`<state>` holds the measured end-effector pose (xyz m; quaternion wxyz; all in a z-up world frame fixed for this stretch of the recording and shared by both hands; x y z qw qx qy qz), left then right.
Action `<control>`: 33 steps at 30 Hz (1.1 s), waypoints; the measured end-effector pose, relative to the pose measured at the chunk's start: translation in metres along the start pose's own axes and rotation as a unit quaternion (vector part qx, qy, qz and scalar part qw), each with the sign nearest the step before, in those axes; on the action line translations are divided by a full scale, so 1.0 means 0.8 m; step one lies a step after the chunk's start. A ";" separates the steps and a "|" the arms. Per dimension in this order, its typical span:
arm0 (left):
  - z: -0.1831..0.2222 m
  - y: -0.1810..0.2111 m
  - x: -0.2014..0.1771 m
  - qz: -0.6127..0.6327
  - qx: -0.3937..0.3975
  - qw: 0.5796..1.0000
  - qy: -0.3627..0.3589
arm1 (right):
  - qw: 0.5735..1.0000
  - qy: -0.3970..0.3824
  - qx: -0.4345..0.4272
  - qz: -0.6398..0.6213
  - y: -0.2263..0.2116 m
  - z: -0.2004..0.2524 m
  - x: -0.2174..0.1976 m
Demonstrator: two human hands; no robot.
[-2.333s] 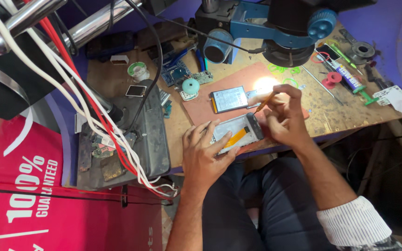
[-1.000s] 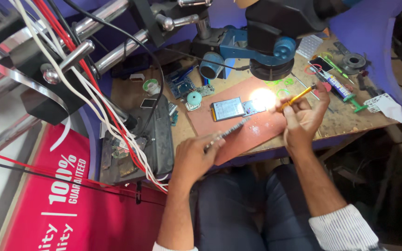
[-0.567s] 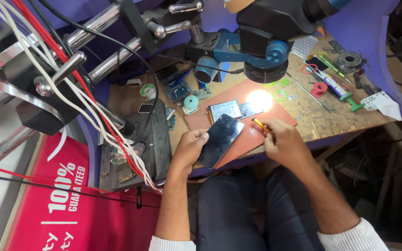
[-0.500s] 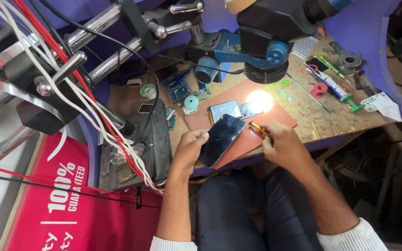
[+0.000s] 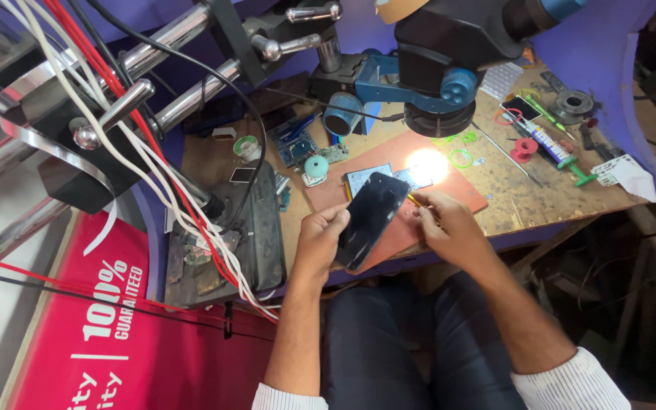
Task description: The person uses a thin metal tool to pry the internal components and battery away from the frame of a mobile phone.
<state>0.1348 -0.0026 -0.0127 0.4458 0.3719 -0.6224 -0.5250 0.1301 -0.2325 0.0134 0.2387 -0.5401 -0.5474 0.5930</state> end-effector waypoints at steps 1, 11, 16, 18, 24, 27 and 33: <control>0.003 0.001 0.002 0.060 0.001 0.998 -0.015 | 0.998 0.028 -0.022 0.046 -0.010 0.003 -0.005; 0.067 -0.015 0.014 0.256 0.010 0.965 -0.051 | 0.936 0.126 0.005 0.329 -0.044 0.018 -0.055; 0.099 -0.023 0.074 0.554 -0.038 0.797 -0.238 | 0.892 0.156 -0.060 0.420 -0.016 -0.002 -0.083; 0.104 -0.015 0.098 0.602 -0.030 0.750 -0.274 | 0.893 0.146 -0.067 0.420 0.002 -0.016 -0.090; 0.127 0.008 0.146 0.682 -0.016 0.656 -0.323 | 0.869 0.161 -0.126 0.450 -0.021 -0.007 -0.083; 0.138 0.010 0.163 0.704 -0.030 0.622 -0.341 | 0.883 0.174 -0.140 0.414 -0.053 0.020 -0.073; 0.158 0.007 0.191 0.745 -0.051 0.560 -0.358 | 0.982 0.019 -0.042 -0.184 -0.031 0.077 -0.019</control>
Point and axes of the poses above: each hand's wrist, its own z-axis away from the middle knuckle, its own x-axis out of the palm, y = z × x, the point moved 8 cm from there along -z, towards the middle knuckle, and after that the axes turned 15 degrees about -y, right-handed, at the moved point
